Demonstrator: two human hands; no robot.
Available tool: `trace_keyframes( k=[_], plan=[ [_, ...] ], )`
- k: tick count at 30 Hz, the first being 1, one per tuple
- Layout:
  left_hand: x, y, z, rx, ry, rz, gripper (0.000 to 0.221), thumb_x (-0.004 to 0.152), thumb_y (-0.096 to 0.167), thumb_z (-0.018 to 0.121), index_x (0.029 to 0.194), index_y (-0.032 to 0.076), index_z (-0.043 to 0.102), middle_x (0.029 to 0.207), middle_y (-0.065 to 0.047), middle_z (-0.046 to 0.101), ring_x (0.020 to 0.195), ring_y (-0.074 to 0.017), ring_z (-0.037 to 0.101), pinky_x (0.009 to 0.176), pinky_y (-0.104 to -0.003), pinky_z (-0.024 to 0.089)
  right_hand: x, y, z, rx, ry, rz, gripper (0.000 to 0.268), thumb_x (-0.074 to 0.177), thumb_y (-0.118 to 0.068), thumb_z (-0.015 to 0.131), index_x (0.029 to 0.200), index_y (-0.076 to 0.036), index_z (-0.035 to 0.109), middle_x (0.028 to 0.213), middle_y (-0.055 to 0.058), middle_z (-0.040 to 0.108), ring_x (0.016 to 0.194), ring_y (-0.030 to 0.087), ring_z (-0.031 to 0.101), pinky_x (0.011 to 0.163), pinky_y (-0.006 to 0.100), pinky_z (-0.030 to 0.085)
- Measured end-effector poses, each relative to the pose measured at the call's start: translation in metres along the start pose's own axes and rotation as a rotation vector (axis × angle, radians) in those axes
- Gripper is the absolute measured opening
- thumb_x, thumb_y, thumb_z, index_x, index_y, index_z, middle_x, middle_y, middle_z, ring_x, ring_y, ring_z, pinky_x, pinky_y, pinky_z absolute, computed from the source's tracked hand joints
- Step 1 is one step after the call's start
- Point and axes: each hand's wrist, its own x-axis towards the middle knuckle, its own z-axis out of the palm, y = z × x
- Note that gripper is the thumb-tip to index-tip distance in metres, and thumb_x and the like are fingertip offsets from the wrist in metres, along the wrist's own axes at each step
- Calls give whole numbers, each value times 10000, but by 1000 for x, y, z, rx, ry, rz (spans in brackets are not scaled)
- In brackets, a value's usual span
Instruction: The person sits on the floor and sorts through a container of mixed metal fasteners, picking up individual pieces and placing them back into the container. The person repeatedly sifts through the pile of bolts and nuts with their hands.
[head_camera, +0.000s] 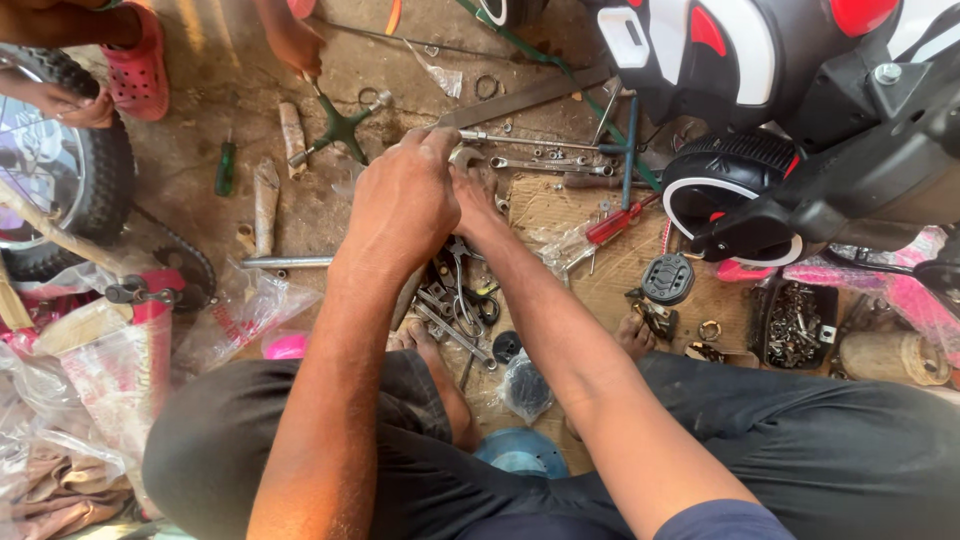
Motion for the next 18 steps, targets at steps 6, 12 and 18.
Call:
trace_keyframes(
  k=[6,12,18],
  plan=[
    [7,3,4,1,-7,26,345,864,13,576,1194,32,675,1128,-227,693,1042,-444,649,864,-532,511,-30,-4,23,81,7,68,819,946,-555,620,1564,-99,336,1581,216,357,1449,433,364,1196,647,201],
    [15,12,2,35,-76,-30,313,905,19,570,1204,17,665,1124,-230,687,1041,-391,662,897,-510,504,-90,9,74,-180,-15,23,625,943,-219,571,1555,-180,449,1586,205,355,1421,441,417,1189,616,263],
    [8,8,-3,14,19,53,324,891,27,587,1200,14,685,1158,-237,696,1066,-406,650,904,-515,494,-108,39,84,-95,-8,-58,636,940,-208,602,1540,-146,400,1581,203,313,1396,409,385,1153,573,279]
  ],
)
